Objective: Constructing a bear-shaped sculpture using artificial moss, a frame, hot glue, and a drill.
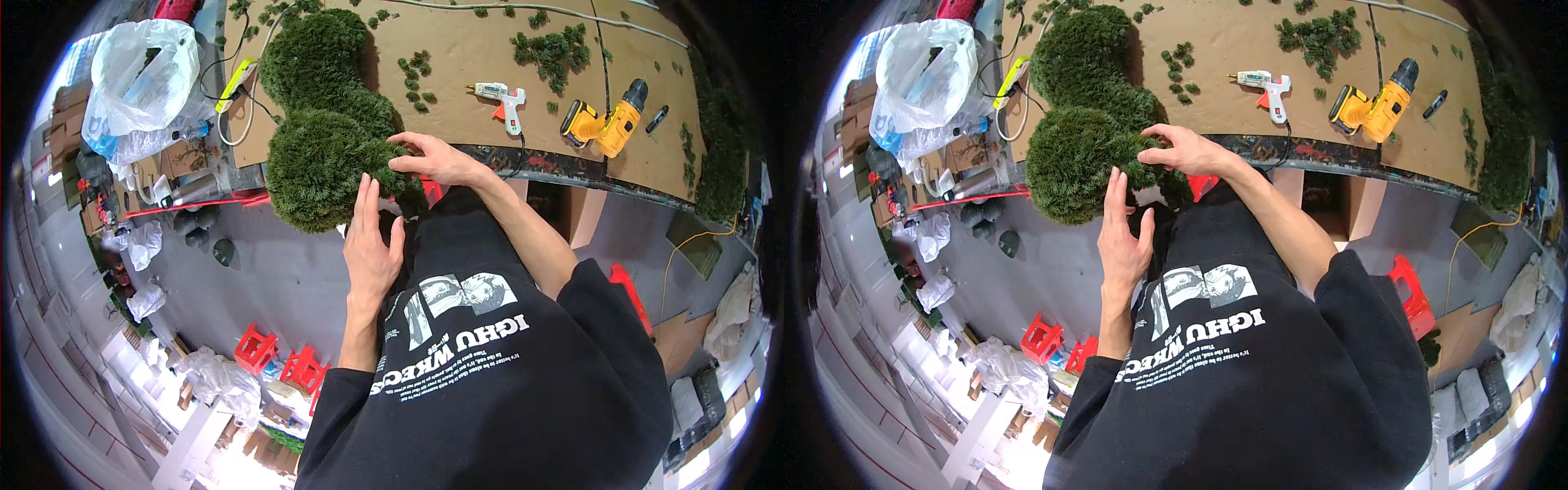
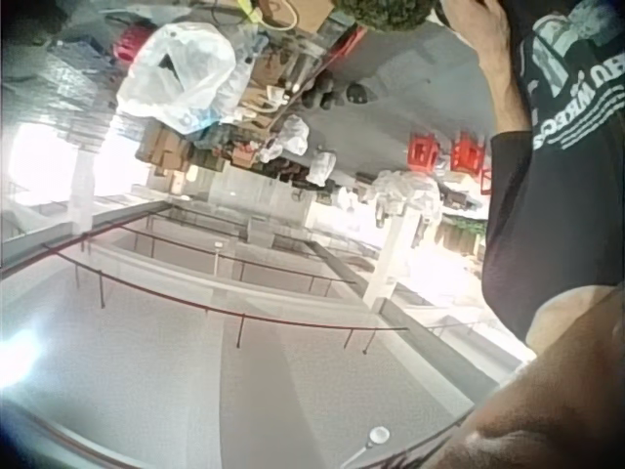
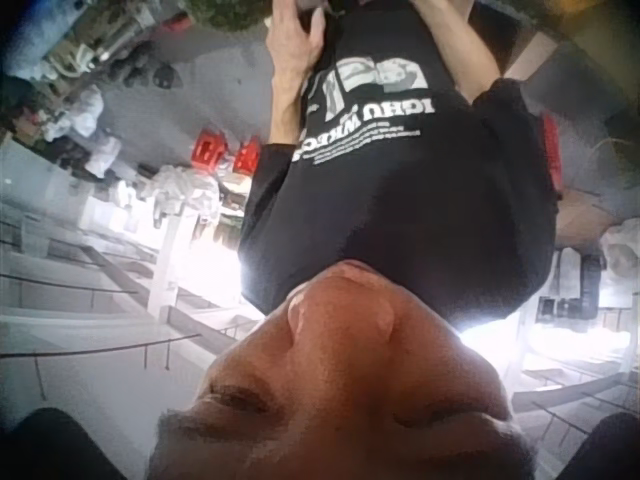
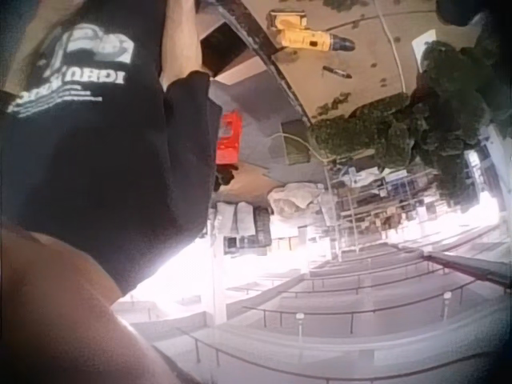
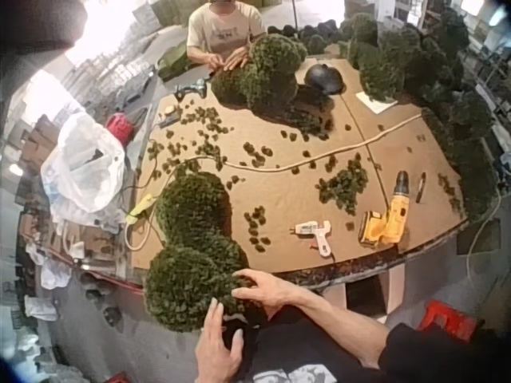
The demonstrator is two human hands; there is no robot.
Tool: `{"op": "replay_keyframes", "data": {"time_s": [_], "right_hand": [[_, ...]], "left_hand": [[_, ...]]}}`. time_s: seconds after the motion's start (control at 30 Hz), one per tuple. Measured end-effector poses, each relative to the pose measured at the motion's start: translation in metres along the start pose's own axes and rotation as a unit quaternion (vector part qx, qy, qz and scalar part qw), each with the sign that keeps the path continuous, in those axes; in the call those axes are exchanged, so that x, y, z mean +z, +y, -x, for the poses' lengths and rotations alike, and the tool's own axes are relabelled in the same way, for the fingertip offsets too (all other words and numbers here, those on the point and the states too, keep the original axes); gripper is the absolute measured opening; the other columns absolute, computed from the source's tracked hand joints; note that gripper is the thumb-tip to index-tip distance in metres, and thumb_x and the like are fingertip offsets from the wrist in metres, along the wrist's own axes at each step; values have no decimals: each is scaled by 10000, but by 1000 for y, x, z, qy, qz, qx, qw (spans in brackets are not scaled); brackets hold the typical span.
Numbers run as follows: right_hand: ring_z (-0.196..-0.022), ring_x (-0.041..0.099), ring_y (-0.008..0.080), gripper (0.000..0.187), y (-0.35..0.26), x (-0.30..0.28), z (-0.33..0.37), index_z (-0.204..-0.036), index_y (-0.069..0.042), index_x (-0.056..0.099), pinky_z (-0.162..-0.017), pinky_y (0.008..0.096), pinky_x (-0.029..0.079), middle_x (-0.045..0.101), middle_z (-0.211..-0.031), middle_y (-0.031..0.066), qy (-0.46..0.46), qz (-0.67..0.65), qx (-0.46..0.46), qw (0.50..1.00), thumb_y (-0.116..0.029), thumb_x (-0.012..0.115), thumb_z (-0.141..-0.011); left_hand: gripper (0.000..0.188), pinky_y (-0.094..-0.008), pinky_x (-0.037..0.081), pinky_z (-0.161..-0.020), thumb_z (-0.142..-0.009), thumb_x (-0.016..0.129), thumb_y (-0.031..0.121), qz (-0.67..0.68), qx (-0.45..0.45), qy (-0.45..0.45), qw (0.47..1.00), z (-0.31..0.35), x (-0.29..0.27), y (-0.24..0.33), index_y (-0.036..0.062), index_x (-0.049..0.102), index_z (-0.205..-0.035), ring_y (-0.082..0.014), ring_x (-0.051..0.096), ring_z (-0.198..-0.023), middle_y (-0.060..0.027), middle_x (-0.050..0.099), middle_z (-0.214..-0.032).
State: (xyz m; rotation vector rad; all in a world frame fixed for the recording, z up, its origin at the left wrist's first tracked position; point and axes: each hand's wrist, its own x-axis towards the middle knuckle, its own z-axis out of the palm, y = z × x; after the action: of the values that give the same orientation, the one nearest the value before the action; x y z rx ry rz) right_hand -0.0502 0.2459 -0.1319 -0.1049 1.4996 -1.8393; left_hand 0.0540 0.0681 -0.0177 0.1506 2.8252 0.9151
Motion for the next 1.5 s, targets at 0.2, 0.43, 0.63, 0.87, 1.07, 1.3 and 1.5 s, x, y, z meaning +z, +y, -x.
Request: {"op": "replay_keyframes", "data": {"time_s": [0.2, 0.43, 0.63, 0.87, 1.07, 1.3, 1.5], "right_hand": [[-805, 561, 85, 593, -3, -3, -1, -1473, 26, 498, -705, 278, 486, 588, -902, 4, -19, -2, -1, 1000, -281, 702, -1008], [-1095, 585, 260, 807, -18, 10, -1, -1498, 30, 481, -933, 366, 486, 626, -1201, 205, 38, 159, 22, 986, -522, 698, -951], [-993, 627, 216, 761, -5, -1, -1, -1490, 17, 494, -857, 349, 515, 660, -1099, 161, 7, 98, -8, 995, -492, 706, -966], [-833, 570, 100, 625, 5, -6, -4, -1482, 7, 492, -723, 288, 496, 627, -939, 23, -9, 48, -22, 999, -350, 705, -1015], [-842, 569, 97, 576, 8, -3, -7, -1475, -1, 502, -734, 289, 496, 632, -953, 20, -16, 9, -32, 999, -310, 689, -1026], [-806, 560, 96, 564, 6, -4, -7, -1449, -7, 532, -707, 293, 490, 619, -937, 21, -17, 23, -32, 999, -321, 696, -1010], [-820, 580, 115, 632, 1, -6, -4, -1450, 10, 532, -725, 301, 504, 635, -949, 41, -7, 35, -21, 999, -367, 731, -982]], "left_hand": [[740, -440, 464, -1121, -916, 709, 89, -23, 10, 28, 999, -2, 12, 5, 12, 382, -1576, -397, 497, -1418, -209, 380, -1637], [755, -440, 437, -1155, -929, 709, 94, -83, 16, 38, 996, 0, 22, -1, -7, 353, -1587, -401, 435, -1464, -224, 348, -1636], [776, -435, 413, -1180, -907, 729, 97, -86, 14, 22, 996, 6, 17, -1, -54, 355, -1570, -407, 412, -1488, -235, 331, -1658], [630, -435, 471, -1116, -917, 729, 90, -70, 30, 35, 996, -10, -18, 28, -20, 491, -1490, -392, 540, -1376, -224, 500, -1540], [239, -430, 548, -917, -891, 735, -18, -37, 155, 159, 974, -74, -31, 23, 37, 705, -1121, -331, 694, -1058, -151, 732, -1096], [99, -420, 500, -966, -840, 757, 103, -161, 259, -41, 952, -114, -48, 9, 93, 697, -918, -289, 656, -1068, -51, 700, -921], [105, -490, 414, -1127, -827, 770, 126, -225, 253, -87, 937, -110, -50, 0, 124, 698, -903, -280, 625, -1132, -30, 687, -912]]}}
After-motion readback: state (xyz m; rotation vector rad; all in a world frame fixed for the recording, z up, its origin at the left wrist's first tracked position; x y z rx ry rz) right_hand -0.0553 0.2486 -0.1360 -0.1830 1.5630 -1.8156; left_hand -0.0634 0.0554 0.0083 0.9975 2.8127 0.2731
